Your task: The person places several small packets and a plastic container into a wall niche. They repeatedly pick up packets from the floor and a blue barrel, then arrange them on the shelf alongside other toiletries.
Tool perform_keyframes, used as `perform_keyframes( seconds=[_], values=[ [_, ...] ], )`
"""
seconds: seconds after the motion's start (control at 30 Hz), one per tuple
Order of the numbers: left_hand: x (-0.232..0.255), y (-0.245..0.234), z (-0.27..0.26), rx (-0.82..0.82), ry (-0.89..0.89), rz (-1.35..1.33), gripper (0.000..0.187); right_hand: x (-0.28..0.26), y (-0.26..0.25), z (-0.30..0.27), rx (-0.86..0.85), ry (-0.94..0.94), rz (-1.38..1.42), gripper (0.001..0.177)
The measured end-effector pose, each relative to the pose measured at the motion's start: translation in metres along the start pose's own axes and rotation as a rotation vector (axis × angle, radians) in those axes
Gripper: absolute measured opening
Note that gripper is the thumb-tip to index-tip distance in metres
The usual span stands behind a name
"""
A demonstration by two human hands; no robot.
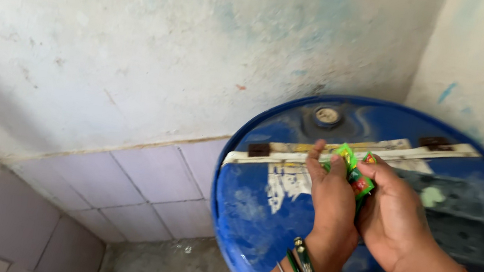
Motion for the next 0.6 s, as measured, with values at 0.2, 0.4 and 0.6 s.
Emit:
perform_keyframes(
  seconds=[0.2,0.4,0.6],
  values=[
    [0.001,-0.052,0.037,0.097,0.166,0.491,0.037,0.043,-0.006,0.029,0.183,0.133,-0.112,0.025],
    [0.006,-0.063,0.051,0.038,0.432,0.722,0.033,0.045,-0.002,0.038,0.246,0.281,-0.211,0.040],
    [0.034,-0.033,0.025,-0.104,0.820,1.347,0.038,0.039,-0.014,0.047,0.148,0.239,-0.182,0.030]
  ],
)
Point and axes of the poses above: each hand's wrist, its own z-axis towards the middle knuckle, its own y-axis out of the palm, x = y × z, the point moved 6 cm from there along z, towards the middle knuckle
